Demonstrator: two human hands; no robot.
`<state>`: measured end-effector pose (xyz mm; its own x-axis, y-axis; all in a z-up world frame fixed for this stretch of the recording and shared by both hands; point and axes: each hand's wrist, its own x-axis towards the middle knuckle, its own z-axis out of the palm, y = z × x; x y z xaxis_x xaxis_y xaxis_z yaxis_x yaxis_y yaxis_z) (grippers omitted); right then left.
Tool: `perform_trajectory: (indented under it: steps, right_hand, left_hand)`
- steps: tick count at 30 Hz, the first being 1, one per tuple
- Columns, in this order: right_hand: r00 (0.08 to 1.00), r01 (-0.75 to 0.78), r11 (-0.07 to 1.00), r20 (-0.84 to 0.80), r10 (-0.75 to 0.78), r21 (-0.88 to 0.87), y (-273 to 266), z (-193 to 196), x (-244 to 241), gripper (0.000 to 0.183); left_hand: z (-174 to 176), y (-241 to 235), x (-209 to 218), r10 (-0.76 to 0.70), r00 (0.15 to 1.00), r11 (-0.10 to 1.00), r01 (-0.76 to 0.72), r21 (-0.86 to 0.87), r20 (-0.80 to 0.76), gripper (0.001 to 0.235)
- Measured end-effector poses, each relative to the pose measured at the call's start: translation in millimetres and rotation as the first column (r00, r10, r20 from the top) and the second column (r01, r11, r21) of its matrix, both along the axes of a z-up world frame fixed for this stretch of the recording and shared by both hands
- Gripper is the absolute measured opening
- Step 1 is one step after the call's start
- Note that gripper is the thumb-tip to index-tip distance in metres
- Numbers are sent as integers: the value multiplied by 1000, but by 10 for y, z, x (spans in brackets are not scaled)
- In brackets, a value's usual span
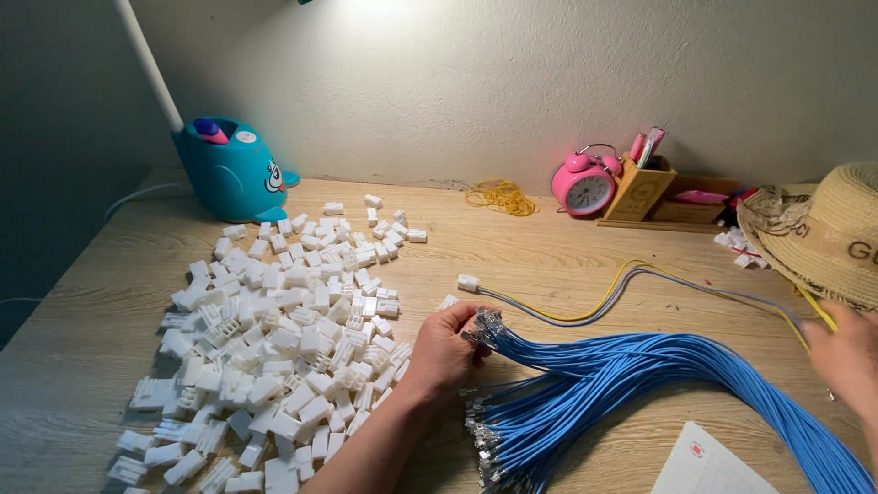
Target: The person assembles blue network cables by inserting the stripped wire ends into white RJ45 connectors. They handle the cables and connectors by hand, repeatedly picking up a connector and pushing the wires into it on a wooden desk.
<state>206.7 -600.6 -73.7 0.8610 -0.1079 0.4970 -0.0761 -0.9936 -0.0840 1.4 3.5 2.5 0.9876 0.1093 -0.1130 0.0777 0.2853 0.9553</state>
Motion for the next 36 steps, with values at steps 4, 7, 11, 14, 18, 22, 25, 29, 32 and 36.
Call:
perform_trajectory:
  steps: [4,7,11,14,18,22,25,29,32,36]
  right_hand:
    - [950,-91,948,-260,176,306,3048,1576,-1327,35]
    - [769,-327,731,-280,574,600,3933,1586,-1444,32]
    - [427,-337,423,-264,865,841,4534,1393,-1467,29]
    - [356,-152,391,-319,879,908,4527,1225,-1376,28]
    - [397,-67,338,-285,872,939,4391,1207,-1442,17]
    - [450,-68,396,-326,831,916,4420,1146,-1413,19]
    - [538,-136,426,-294,790,895,4412,983,-1346,19]
    - [637,-154,372,-196,745,915,4421,813,-1354,16]
    - [682,-78,296,-166,712,952,4454,860,-1402,16]
    - [731,-86,305,-147,666,948,4412,902,-1372,17]
  left_hand:
    - [40,4,-62,-8,1000,1000,8,13,23,22]
    - [52,-27,-92,0,1000,1000,0,12,30,26]
    - [39,-32,-97,160,962,987,-148,-69,223,17]
    - [87,-6,-98,192,939,980,-201,0,285,15]
    - [0,-29,-71,218,920,975,-221,-30,325,14]
    - [-198,33,78,86,964,991,-58,-120,250,26]
    - [-104,44,35,82,980,970,-37,-241,179,28]
    - [159,22,-164,-7,993,914,55,-401,121,29]
    - [124,-7,-140,-83,990,938,117,-325,118,30]
    - [-67,12,-21,-114,988,992,119,-45,103,44]
